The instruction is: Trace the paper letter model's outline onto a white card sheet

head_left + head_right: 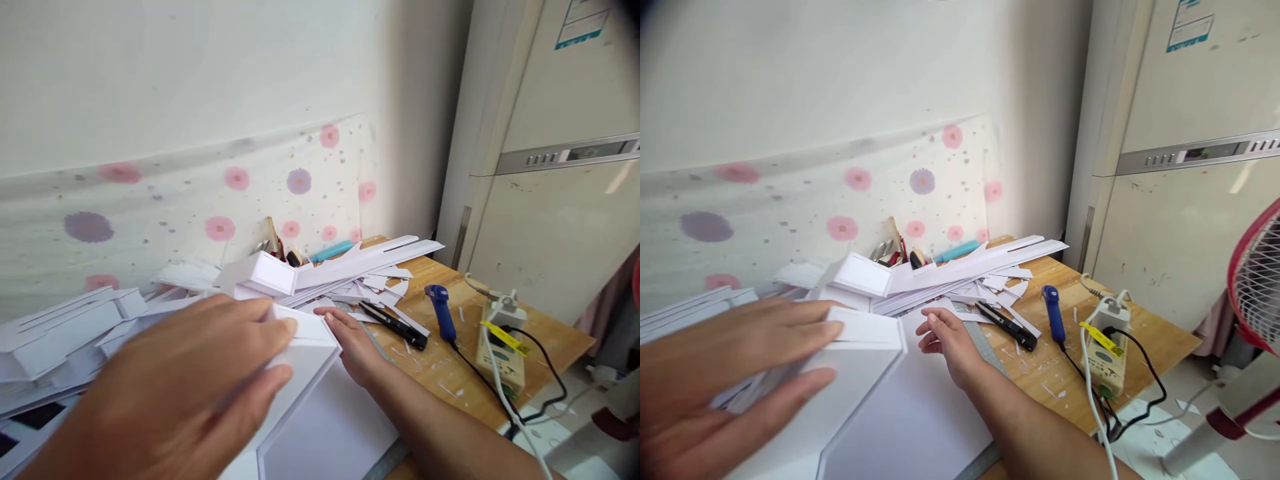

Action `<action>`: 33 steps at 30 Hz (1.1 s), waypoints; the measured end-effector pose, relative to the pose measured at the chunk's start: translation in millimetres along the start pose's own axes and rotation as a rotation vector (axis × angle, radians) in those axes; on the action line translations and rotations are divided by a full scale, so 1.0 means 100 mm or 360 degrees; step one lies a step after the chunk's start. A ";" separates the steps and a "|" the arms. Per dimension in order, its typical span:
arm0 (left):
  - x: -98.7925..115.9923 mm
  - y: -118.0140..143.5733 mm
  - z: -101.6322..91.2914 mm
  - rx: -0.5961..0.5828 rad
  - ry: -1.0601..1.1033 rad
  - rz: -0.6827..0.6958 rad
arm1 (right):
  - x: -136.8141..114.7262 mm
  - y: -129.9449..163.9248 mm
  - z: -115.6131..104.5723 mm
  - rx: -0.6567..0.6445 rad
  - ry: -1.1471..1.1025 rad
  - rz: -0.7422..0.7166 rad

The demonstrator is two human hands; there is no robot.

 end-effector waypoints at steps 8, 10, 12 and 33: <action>0.38 -0.05 1.46 -0.0955 0.0128 0.0047 | -0.03 -0.21 -0.46 0.0377 0.0039 -0.0017; 0.40 0.02 1.70 -0.1039 0.0104 0.0015 | -0.01 -0.23 -0.56 0.0434 0.0109 0.0016; 0.43 0.07 1.83 -0.1064 0.0122 0.0005 | 0.01 -0.24 -0.67 0.0488 0.0196 0.0061; -2.45 1.99 1.59 -0.0515 0.0994 -0.1782 | 0.29 -0.31 -1.00 0.0336 0.0863 0.0223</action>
Point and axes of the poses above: each hand's wrist, its own y-axis away from the middle knuckle, its own z-axis out of the palm, x = y × z, the point moved 10 cm from there along -y, towards the middle knuckle, and after that the axes turned 10 degrees about -z, right-handed, at the moved point
